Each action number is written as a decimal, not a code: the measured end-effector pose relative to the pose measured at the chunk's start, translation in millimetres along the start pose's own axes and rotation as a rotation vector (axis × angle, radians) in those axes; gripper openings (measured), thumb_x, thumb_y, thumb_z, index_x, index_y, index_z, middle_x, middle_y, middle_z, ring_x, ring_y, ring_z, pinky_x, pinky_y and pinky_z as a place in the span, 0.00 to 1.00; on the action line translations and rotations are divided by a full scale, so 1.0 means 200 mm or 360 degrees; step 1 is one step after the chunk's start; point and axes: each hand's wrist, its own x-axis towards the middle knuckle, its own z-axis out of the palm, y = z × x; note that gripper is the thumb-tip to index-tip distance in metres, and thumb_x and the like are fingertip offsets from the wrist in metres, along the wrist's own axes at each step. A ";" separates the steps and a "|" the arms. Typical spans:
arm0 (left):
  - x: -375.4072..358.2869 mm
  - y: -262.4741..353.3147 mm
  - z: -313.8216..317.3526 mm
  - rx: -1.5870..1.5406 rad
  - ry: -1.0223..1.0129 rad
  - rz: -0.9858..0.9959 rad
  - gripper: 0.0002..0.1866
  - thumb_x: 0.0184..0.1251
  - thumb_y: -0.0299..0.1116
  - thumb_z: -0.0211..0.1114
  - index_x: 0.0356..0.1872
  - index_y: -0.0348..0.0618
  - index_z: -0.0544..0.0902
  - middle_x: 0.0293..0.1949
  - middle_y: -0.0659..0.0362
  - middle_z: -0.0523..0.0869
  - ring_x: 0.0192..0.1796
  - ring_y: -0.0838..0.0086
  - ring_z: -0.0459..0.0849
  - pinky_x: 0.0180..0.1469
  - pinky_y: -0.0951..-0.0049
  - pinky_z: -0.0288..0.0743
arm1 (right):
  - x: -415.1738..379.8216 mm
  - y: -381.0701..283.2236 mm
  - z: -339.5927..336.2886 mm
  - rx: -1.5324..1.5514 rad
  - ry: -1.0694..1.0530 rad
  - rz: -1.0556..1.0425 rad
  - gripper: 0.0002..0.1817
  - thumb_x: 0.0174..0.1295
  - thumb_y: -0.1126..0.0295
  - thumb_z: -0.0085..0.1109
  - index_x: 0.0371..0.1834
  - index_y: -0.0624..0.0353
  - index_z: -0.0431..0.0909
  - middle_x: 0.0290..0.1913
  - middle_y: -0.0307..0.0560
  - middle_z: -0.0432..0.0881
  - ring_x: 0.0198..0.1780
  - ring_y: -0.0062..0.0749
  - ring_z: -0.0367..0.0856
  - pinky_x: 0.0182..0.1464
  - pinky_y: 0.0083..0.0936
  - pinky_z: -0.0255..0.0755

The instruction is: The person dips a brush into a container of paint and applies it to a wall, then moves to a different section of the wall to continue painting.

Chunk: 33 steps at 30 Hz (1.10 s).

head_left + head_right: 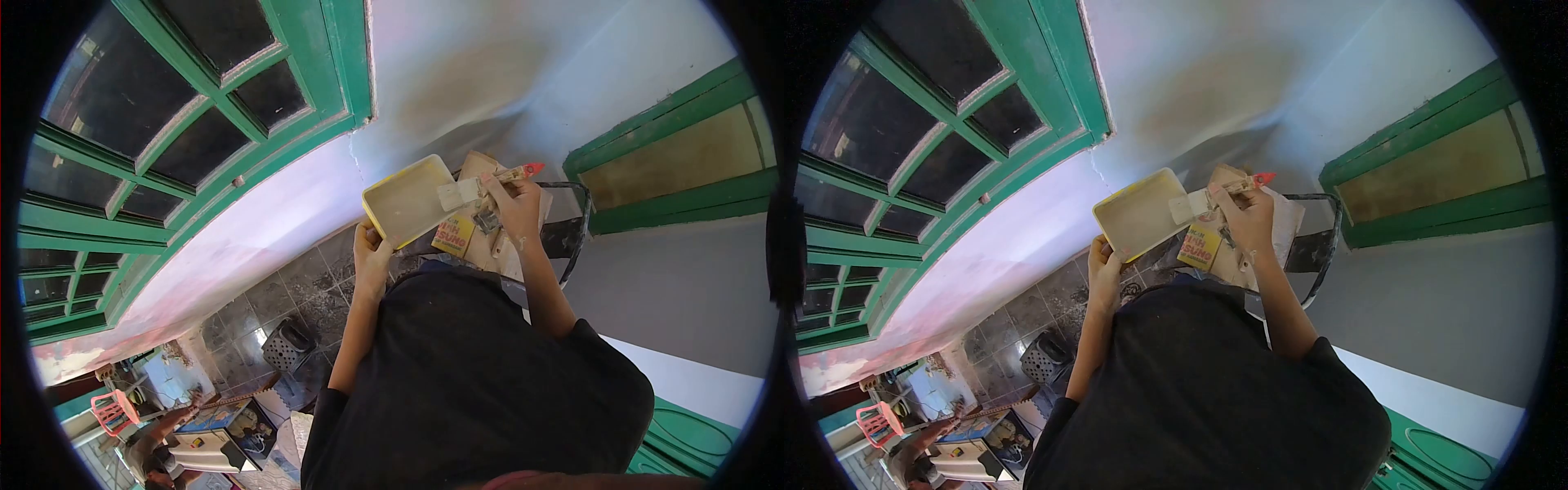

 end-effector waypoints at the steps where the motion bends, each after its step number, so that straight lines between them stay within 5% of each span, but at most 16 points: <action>1: -0.01 0.01 0.00 0.0004 -0.0003 -0.0003 0.22 0.69 0.31 0.71 0.58 0.35 0.72 0.51 0.51 0.85 0.53 0.70 0.85 0.58 0.67 0.80 | -0.01 -0.01 0.00 0.0001 0.0004 0.0003 0.12 0.66 0.66 0.73 0.30 0.61 0.84 0.21 0.33 0.79 0.19 0.11 0.71 0.22 0.14 0.61; 13: -0.07 0.01 -0.14 -0.0022 -0.0022 -0.0029 0.22 0.69 0.31 0.70 0.58 0.35 0.72 0.49 0.53 0.85 0.50 0.71 0.86 0.54 0.68 0.82 | -0.13 -0.08 0.03 0.0292 0.0103 0.0217 0.11 0.68 0.65 0.71 0.31 0.60 0.84 0.20 0.33 0.77 0.17 0.13 0.67 0.20 0.16 0.55; 22: -0.13 0.05 -0.20 -0.0017 -0.0082 -0.0062 0.22 0.69 0.30 0.69 0.59 0.33 0.71 0.51 0.51 0.84 0.52 0.70 0.85 0.55 0.68 0.82 | -0.26 -0.08 0.05 0.0152 0.0130 0.0306 0.11 0.67 0.67 0.72 0.32 0.64 0.85 0.25 0.39 0.83 0.20 0.14 0.72 0.23 0.16 0.63; 25: -0.12 0.02 -0.19 -0.0040 -0.0091 -0.0074 0.22 0.70 0.30 0.68 0.59 0.33 0.71 0.52 0.51 0.84 0.53 0.69 0.85 0.56 0.67 0.82 | -0.24 -0.03 0.00 0.0442 0.0209 0.0368 0.11 0.67 0.66 0.71 0.32 0.63 0.85 0.25 0.40 0.83 0.19 0.16 0.72 0.23 0.15 0.64; 33: -0.06 -0.03 -0.08 -0.0093 -0.0046 -0.0076 0.22 0.72 0.32 0.66 0.61 0.35 0.71 0.57 0.48 0.81 0.57 0.64 0.84 0.61 0.62 0.82 | 0.02 0.08 -0.09 0.1231 0.0297 0.0363 0.08 0.70 0.71 0.66 0.44 0.66 0.83 0.40 0.47 0.88 0.38 0.27 0.89 0.32 0.14 0.76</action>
